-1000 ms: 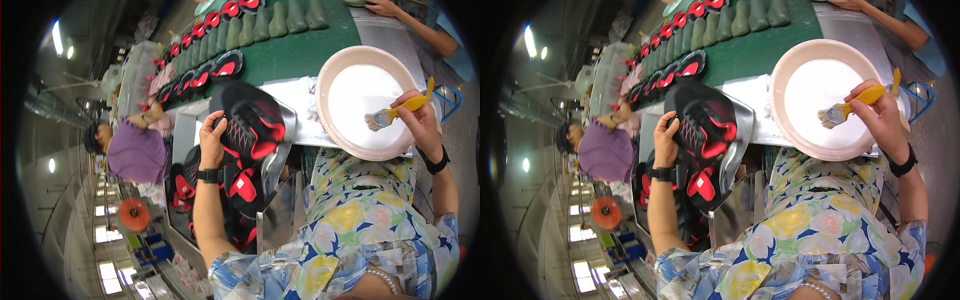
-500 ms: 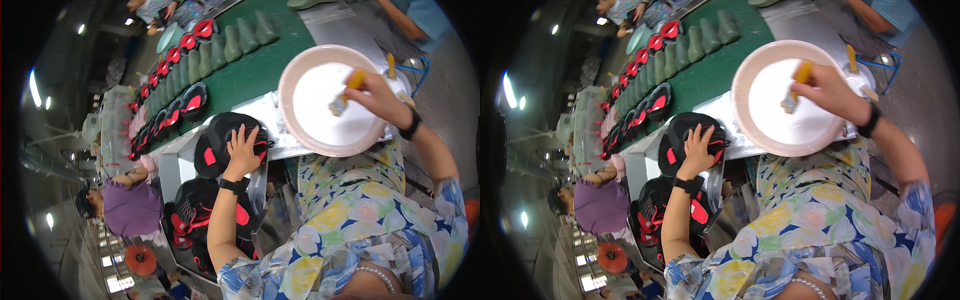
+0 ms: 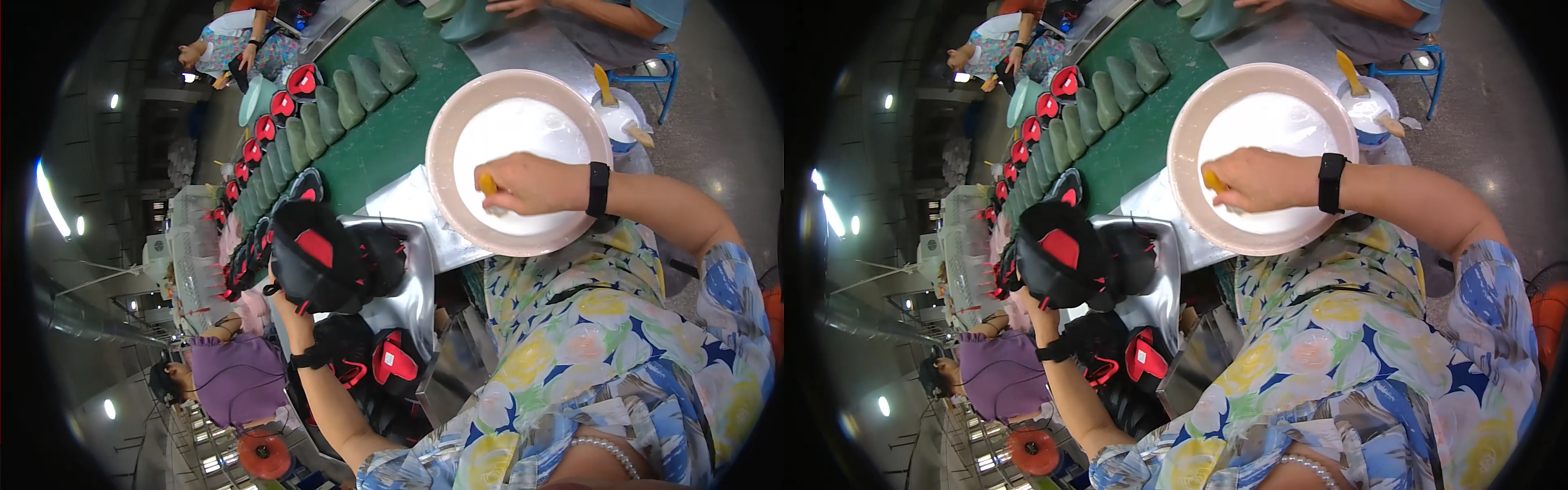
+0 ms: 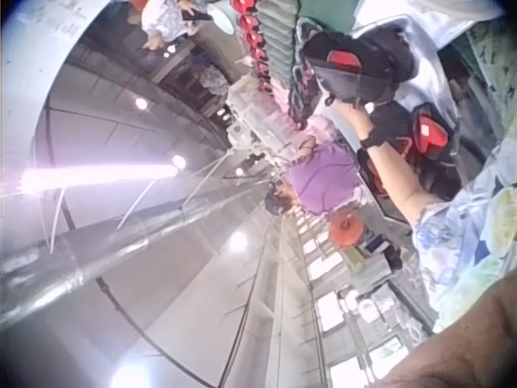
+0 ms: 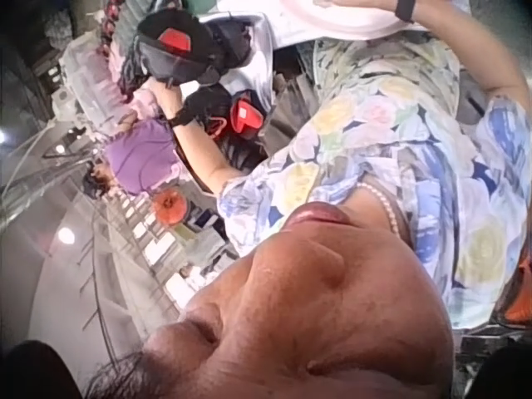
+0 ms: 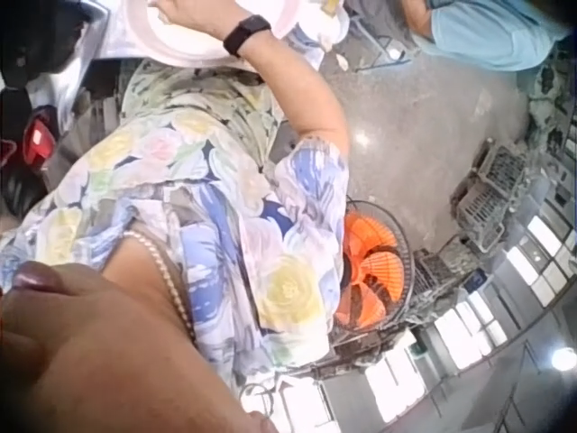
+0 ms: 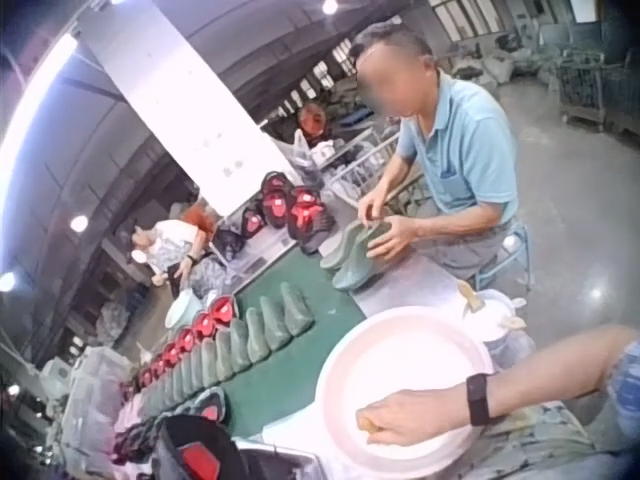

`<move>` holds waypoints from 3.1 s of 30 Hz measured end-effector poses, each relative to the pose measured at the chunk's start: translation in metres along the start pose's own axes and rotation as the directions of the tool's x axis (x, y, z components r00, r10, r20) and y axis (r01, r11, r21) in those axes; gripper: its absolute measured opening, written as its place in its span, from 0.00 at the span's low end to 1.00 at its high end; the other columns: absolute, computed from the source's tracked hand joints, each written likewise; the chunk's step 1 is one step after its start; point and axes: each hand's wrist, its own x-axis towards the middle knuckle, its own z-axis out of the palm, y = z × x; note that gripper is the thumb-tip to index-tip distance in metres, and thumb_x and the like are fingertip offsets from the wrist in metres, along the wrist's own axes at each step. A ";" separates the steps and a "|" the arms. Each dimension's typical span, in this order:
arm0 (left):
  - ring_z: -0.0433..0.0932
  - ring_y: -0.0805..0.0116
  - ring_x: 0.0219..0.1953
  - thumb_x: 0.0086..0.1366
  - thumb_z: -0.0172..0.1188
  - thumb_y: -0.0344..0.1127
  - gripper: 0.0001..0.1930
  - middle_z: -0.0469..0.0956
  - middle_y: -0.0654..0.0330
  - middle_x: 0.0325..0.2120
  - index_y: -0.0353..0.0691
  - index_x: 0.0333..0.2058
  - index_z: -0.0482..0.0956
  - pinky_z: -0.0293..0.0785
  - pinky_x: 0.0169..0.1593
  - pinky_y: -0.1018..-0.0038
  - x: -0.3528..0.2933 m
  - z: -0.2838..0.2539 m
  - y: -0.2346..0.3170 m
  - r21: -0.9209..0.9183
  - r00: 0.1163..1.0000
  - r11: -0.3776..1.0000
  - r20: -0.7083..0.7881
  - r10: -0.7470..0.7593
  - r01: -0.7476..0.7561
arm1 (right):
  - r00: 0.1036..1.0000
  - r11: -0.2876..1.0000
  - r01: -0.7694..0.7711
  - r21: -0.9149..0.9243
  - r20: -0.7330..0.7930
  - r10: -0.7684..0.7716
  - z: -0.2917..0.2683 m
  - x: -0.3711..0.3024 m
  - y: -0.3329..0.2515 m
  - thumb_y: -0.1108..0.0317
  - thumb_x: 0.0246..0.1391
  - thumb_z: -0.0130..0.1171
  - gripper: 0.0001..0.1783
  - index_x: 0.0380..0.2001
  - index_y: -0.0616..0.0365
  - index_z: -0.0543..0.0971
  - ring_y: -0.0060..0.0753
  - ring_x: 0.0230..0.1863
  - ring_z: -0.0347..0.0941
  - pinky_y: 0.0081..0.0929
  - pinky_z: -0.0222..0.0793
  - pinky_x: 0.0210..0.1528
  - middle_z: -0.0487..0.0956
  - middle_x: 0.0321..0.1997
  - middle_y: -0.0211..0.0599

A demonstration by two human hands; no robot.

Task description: Applying glue to the interior edges of shoe uppers using a brush on an assembly line.

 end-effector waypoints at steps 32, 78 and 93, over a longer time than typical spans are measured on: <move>0.81 0.62 0.50 0.72 0.63 0.46 0.28 0.77 0.51 0.54 0.38 0.63 0.68 0.83 0.50 0.65 -0.014 0.207 0.007 0.337 0.935 0.893 -0.082 0.344 -0.299 | 0.733 0.927 -0.144 0.347 -0.592 0.335 -0.054 -0.008 -0.020 0.56 0.55 0.64 0.22 0.32 0.71 0.78 0.49 0.27 0.81 0.39 0.73 0.33 0.80 0.23 0.52; 0.80 0.66 0.47 0.60 0.67 0.28 0.10 0.82 0.59 0.45 0.38 0.41 0.89 0.75 0.55 0.69 -0.024 0.177 -0.008 0.225 0.864 0.912 0.457 0.212 -0.342 | 0.772 0.899 0.437 -0.029 -0.500 -0.392 -0.056 0.009 -0.040 0.64 0.61 0.62 0.12 0.34 0.60 0.71 0.53 0.31 0.77 0.41 0.71 0.34 0.78 0.31 0.41; 0.82 0.69 0.43 0.68 0.62 0.29 0.10 0.82 0.58 0.41 0.35 0.46 0.83 0.79 0.48 0.71 -0.038 0.204 0.042 -0.079 0.994 0.996 0.099 -0.039 0.047 | 0.876 0.957 0.267 -0.115 -0.384 -0.291 -0.062 -0.002 -0.027 0.65 0.61 0.61 0.11 0.37 0.60 0.72 0.54 0.34 0.79 0.44 0.73 0.38 0.80 0.30 0.45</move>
